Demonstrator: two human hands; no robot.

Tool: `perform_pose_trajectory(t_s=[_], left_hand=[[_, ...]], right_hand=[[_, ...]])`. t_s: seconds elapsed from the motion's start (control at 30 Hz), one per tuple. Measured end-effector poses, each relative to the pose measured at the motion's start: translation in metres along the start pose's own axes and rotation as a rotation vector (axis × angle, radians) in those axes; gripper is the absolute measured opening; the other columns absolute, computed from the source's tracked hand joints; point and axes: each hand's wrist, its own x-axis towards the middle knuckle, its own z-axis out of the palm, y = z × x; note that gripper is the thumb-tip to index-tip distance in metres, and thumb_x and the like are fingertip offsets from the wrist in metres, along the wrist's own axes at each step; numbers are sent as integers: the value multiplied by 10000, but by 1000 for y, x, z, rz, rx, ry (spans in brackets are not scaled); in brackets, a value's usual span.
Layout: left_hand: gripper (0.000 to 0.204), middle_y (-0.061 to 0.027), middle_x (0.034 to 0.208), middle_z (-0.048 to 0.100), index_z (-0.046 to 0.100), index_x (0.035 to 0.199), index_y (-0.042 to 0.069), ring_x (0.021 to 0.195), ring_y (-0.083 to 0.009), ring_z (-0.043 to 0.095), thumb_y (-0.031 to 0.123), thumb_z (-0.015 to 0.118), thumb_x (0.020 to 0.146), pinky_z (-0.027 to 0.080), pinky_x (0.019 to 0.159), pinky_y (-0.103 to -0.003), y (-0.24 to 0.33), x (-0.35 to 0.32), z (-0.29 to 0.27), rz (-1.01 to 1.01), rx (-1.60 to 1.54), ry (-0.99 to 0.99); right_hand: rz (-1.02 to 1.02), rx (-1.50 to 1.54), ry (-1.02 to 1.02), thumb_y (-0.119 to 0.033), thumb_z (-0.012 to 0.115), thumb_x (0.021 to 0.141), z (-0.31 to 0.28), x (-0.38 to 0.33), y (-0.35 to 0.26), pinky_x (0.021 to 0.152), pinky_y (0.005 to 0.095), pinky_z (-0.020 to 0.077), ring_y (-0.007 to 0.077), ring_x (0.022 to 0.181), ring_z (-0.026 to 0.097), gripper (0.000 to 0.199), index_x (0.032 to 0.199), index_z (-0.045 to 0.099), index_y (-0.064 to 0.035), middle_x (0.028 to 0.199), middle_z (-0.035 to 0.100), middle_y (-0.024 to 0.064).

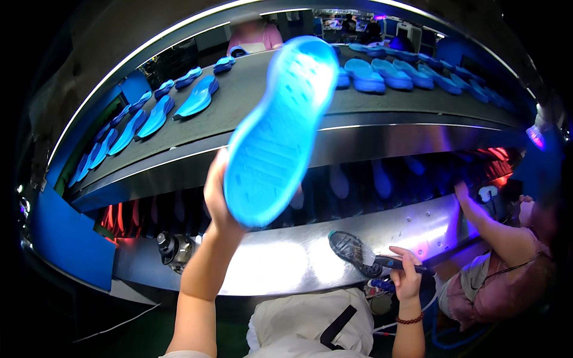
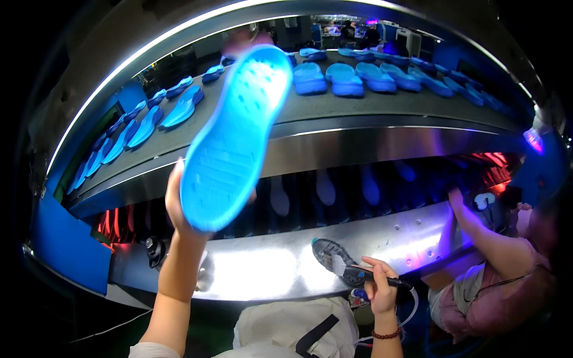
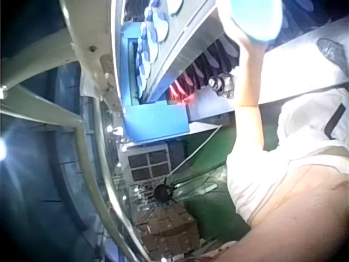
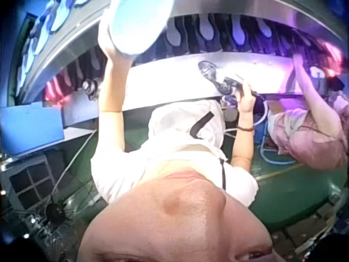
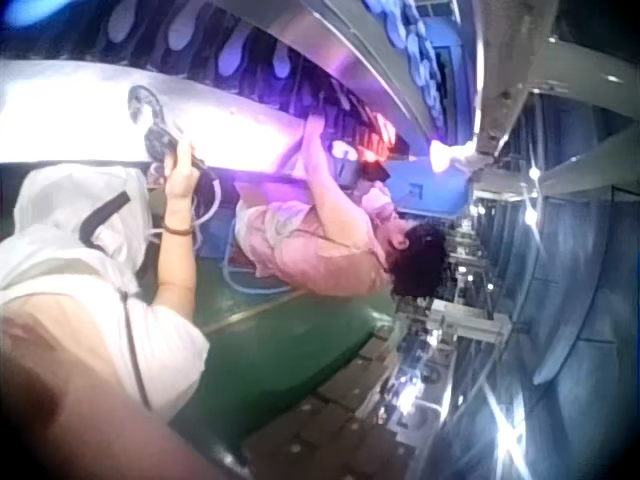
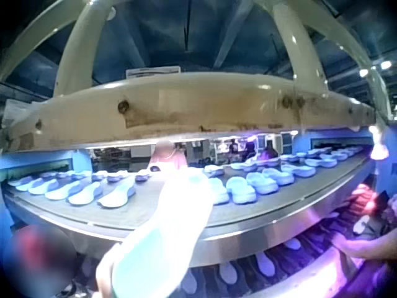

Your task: The person picks up blue shoe soles from a conveyor belt and applies a liquid adhesive around the edges and across the surface using a small brush. The person handles the soles one by one, turning them over to coat all sides before placing them back on the belt.

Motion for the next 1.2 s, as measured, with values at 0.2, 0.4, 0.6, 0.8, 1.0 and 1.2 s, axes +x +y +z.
perform_pose_trajectory(t_s=[0.2,0.4,0.6,0.8,1.0,1.2], left_hand=[[730,-181,1434,171,147,1365,-26,1310,-331,222,511,262,885,206,1036,-561,5,120,-27,184,-748,452],[812,-200,1381,287,218,1371,33,1261,-323,314,317,640,738,297,1021,-415,-42,178,7,17,560,224],[759,-199,1343,351,334,1326,64,1279,-352,266,264,689,685,268,1019,-485,-59,270,-13,90,2095,137],[439,-212,1158,530,541,1125,23,1143,-359,444,201,661,743,392,931,-419,-77,323,31,-109,2149,-377],[315,-211,1002,602,589,1043,6,980,-351,558,209,604,802,441,837,-405,-133,350,45,306,1733,-491],[415,-177,816,641,642,782,41,786,-330,626,403,460,871,501,688,-444,-118,325,60,286,2174,-312]], right_hand=[[-9,60,-9,-251,388,937,4,1,11,387,181,294,63,399,372,377,1067,534,72,814,625,123],[97,152,67,-206,454,911,-8,6,25,385,168,326,66,414,416,328,1034,557,81,910,640,167],[138,198,29,-182,453,906,-12,18,33,419,185,355,85,434,435,327,1047,549,97,961,622,185],[145,116,173,-200,439,911,-58,16,44,428,212,367,120,440,450,350,1015,552,115,803,607,159],[177,142,228,-191,428,912,-65,23,43,429,222,377,124,449,459,343,1024,553,108,793,606,145],[259,189,126,-210,500,908,-46,37,37,630,198,446,122,716,591,313,1080,566,44,965,615,116]])
